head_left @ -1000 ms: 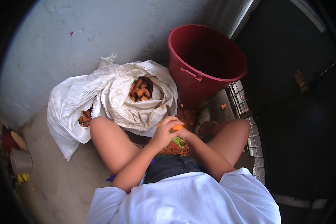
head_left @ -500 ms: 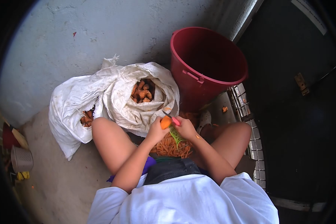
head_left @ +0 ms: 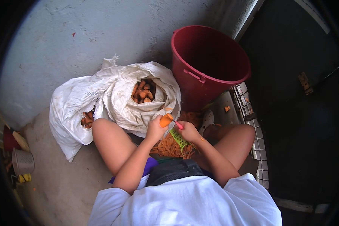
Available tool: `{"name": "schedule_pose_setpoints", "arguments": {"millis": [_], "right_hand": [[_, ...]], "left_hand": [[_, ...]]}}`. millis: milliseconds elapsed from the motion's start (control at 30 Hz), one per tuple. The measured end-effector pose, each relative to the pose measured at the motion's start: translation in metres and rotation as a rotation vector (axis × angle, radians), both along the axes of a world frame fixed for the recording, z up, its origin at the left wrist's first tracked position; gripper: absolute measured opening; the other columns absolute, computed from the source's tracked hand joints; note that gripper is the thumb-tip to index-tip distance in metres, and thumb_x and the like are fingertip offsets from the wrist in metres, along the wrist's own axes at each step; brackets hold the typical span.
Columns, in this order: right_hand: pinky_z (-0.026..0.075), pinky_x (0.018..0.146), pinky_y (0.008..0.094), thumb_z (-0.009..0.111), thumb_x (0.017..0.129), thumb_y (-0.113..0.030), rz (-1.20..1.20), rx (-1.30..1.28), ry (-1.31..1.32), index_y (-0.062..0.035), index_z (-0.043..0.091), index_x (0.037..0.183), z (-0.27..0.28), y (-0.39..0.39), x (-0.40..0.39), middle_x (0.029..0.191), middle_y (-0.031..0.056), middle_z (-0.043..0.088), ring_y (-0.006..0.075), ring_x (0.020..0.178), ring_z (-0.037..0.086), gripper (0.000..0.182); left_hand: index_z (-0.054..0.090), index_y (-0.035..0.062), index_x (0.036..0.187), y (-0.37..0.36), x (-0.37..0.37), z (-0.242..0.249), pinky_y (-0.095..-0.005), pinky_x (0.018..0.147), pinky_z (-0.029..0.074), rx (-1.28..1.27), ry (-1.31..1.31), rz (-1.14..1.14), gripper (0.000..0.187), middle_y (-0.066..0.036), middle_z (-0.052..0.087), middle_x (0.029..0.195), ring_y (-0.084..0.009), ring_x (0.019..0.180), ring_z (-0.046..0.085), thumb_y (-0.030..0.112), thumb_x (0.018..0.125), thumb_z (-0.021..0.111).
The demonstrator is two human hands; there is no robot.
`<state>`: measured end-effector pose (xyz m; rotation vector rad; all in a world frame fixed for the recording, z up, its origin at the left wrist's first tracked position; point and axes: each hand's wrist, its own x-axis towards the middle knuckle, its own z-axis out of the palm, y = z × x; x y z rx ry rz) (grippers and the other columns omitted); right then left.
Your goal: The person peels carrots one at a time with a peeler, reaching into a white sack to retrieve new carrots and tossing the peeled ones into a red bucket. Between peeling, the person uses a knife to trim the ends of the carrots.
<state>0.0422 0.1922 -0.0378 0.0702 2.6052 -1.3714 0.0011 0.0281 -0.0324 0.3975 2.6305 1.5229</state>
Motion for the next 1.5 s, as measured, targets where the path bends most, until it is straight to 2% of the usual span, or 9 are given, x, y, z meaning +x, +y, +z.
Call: {"name": "schedule_pose_setpoints", "arguments": {"millis": [367, 500, 600, 700, 867, 933, 1000, 1133, 1500], "right_hand": [[0.043, 0.068, 0.0381, 0.051, 0.071, -0.02, -0.023, 0.047, -0.104, -0.0004, 0.058, 0.082, -0.021, 0.008, 0.0, 0.076, 0.0218, 0.057, 0.0329, 0.076, 0.057, 0.024], [0.044, 0.07, 0.0382, 0.052, 0.071, -0.026, 0.028, 0.316, -0.3, 0.0011, 0.059, 0.086, -0.127, 0.033, 0.0, 0.082, 0.0223, 0.058, 0.0332, 0.081, 0.057, 0.032], [0.044, 0.071, 0.0377, 0.052, 0.071, -0.029, 0.106, -0.037, -0.053, 0.0013, 0.059, 0.088, -0.209, 0.042, 0.0, 0.086, 0.0215, 0.059, 0.0334, 0.083, 0.057, 0.036], [0.045, 0.069, 0.0368, 0.046, 0.075, -0.026, 0.448, 0.058, 0.121, 0.0012, 0.06, 0.087, -0.197, 0.038, 0.001, 0.087, 0.0192, 0.059, 0.0319, 0.08, 0.058, 0.033], [0.044, 0.068, 0.0375, 0.048, 0.07, -0.02, 0.376, 0.484, -0.483, 0.0052, 0.06, 0.081, -0.101, 0.016, -0.002, 0.083, 0.022, 0.059, 0.0317, 0.078, 0.058, 0.03], [0.044, 0.067, 0.0378, 0.048, 0.068, -0.019, 0.316, 0.469, -0.498, 0.0064, 0.06, 0.08, -0.093, 0.014, -0.004, 0.082, 0.023, 0.059, 0.0324, 0.078, 0.058, 0.031], [0.044, 0.067, 0.0385, 0.047, 0.068, -0.019, 0.32, 0.47, -0.464, 0.0037, 0.061, 0.08, -0.085, 0.013, -0.005, 0.081, 0.0235, 0.058, 0.0333, 0.078, 0.058, 0.029], [0.044, 0.067, 0.0387, 0.049, 0.068, -0.026, 0.302, 0.431, -0.394, -0.0008, 0.061, 0.078, -0.066, 0.011, -0.005, 0.077, 0.0208, 0.059, 0.033, 0.075, 0.058, 0.03], [0.042, 0.067, 0.0392, 0.052, 0.07, -0.026, 0.166, 0.332, -0.275, -0.0024, 0.057, 0.08, -0.043, 0.012, -0.004, 0.077, 0.0195, 0.058, 0.0342, 0.076, 0.056, 0.026]], "left_hand": [[0.053, 0.0018, 0.087, 0.002, 0.011, 0.016, -0.0265, 0.065, 0.042, 0.523, -0.371, -0.23, 0.024, -0.008, 0.058, 0.075, -0.0153, 0.069, 0.055, 0.007, 0.065, 0.062], [0.054, 0.0026, 0.087, 0.021, 0.029, 0.059, -0.0274, 0.066, 0.043, 0.258, -0.009, -0.53, 0.024, -0.009, 0.057, 0.074, -0.0186, 0.069, 0.056, 0.007, 0.066, 0.063], [0.055, 0.004, 0.088, 0.028, 0.031, 0.06, -0.0288, 0.066, 0.043, 0.137, -0.027, -0.488, 0.027, -0.01, 0.058, 0.074, -0.023, 0.069, 0.057, 0.011, 0.064, 0.065], [0.055, 0.0063, 0.088, 0.021, 0.017, 0.054, -0.0317, 0.066, 0.044, -0.22, -0.059, -0.69, 0.029, -0.011, 0.059, 0.075, -0.0266, 0.072, 0.058, 0.017, 0.064, 0.067], [0.055, 0.0082, 0.085, 0.031, -0.047, 0.08, -0.0366, 0.065, 0.045, -0.861, 0.04, -1.173, 0.028, -0.011, 0.06, 0.075, -0.0271, 0.074, 0.059, 0.024, 0.065, 0.066], [0.054, 0.0103, 0.094, 0.045, -0.061, 0.148, -0.0383, 0.066, 0.045, -0.878, 0.183, -0.878, 0.036, -0.01, 0.059, 0.081, -0.0275, 0.073, 0.058, 0.026, 0.064, 0.066], [0.044, 0.0095, 0.111, 0.059, -0.08, 0.169, -0.037, 0.077, 0.042, -0.51, 0.894, -0.391, 0.044, -0.01, 0.049, 0.098, -0.0281, 0.091, 0.05, 0.02, 0.071, 0.06], [0.048, 0.0078, 0.102, 0.065, -0.101, 0.227, -0.0364, 0.078, 0.039, -0.007, 1.297, 0.044, 0.028, -0.009, 0.049, 0.096, -0.0277, 0.092, 0.048, 0.008, 0.074, 0.052], [0.052, 0.003, 0.085, -0.152, -0.119, 0.056, -0.0379, 0.069, 0.042, -0.344, 0.416, 0.313, 0.013, -0.015, 0.051, 0.087, -0.0319, 0.081, 0.052, 0.005, 0.073, 0.047]]}}
